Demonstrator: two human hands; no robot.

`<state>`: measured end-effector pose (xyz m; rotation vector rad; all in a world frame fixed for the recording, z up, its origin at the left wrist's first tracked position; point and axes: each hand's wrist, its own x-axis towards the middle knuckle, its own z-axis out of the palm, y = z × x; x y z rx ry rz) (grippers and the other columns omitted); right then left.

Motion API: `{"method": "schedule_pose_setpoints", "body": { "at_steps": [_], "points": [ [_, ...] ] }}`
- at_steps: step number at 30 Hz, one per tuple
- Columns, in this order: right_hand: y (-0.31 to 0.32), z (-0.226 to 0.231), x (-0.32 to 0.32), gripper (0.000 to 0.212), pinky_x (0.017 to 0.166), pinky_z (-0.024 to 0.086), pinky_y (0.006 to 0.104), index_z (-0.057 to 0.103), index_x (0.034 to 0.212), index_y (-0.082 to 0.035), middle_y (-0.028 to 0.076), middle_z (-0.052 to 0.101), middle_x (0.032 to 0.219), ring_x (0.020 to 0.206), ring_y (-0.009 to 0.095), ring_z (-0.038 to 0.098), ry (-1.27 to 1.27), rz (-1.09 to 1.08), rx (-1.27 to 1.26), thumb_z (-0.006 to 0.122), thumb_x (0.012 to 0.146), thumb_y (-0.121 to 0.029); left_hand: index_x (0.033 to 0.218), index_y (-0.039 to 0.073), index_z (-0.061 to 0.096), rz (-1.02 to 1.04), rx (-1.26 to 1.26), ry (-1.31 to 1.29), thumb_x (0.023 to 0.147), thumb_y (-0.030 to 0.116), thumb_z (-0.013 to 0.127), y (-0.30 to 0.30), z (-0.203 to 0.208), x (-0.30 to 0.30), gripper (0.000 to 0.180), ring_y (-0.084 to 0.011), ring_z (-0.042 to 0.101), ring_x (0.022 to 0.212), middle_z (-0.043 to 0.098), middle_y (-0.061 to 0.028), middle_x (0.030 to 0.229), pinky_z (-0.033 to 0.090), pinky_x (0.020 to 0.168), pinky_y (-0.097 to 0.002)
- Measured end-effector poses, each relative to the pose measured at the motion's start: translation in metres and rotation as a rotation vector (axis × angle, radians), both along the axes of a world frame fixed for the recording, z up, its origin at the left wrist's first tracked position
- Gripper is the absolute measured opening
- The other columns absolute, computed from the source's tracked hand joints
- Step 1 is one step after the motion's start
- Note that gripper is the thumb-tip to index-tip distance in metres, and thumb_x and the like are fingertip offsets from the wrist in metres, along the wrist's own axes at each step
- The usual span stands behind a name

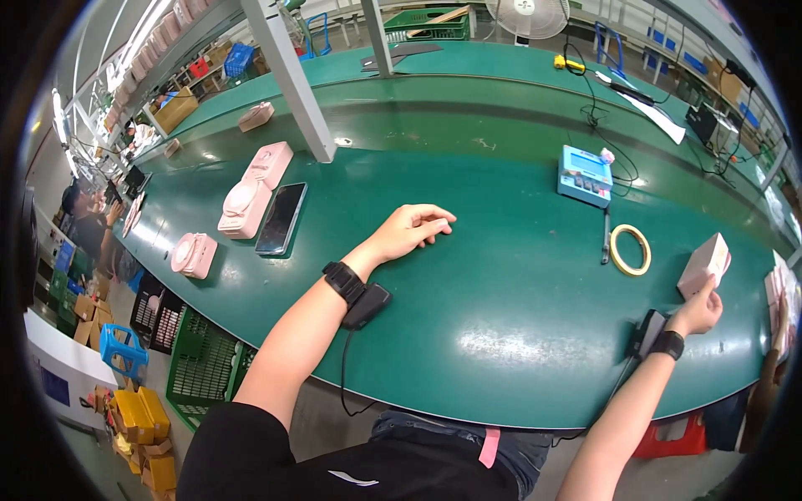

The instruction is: The person moves several pink record players aside and picks one up to inspect it. They then pick up a pink cover, place it onto the record player, and press down to secure it before setting the assembly on the table.

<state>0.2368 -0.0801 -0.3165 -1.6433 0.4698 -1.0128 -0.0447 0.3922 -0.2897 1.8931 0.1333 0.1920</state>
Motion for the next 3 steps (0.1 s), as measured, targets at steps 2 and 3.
{"method": "schedule_pose_setpoints", "body": {
  "at_steps": [2, 3],
  "points": [
    [0.0010, -0.0085, 0.0018, 0.051, 0.073, 0.052, 0.0321, 0.064, 0.097, 0.005, 0.014, 0.065, 0.096, 0.081, 0.022, 0.063, -0.040, 0.124, 0.084, 0.071, 0.077, -0.042, 0.112, 0.006, 0.062, -0.003, -0.004, 0.028, 0.092, 0.027, 0.056, 0.0007, -0.0011, -0.0024, 0.030, -0.0074, 0.055, 0.071, 0.066, -0.0038, 0.093, 0.047, 0.063, -0.0228],
    [0.0024, -0.0114, 0.0050, 0.054, 0.074, 0.053, 0.0322, 0.063, 0.098, 0.005, 0.015, 0.066, 0.097, 0.081, 0.024, 0.064, -0.069, 0.221, 0.159, 0.071, 0.076, -0.045, 0.113, 0.007, 0.061, -0.003, -0.003, 0.035, 0.092, 0.028, 0.056, 0.0011, -0.0011, -0.0027, 0.030, -0.0075, 0.055, 0.072, 0.066, -0.0040, 0.093, 0.047, 0.064, -0.0232]
  ]
}}
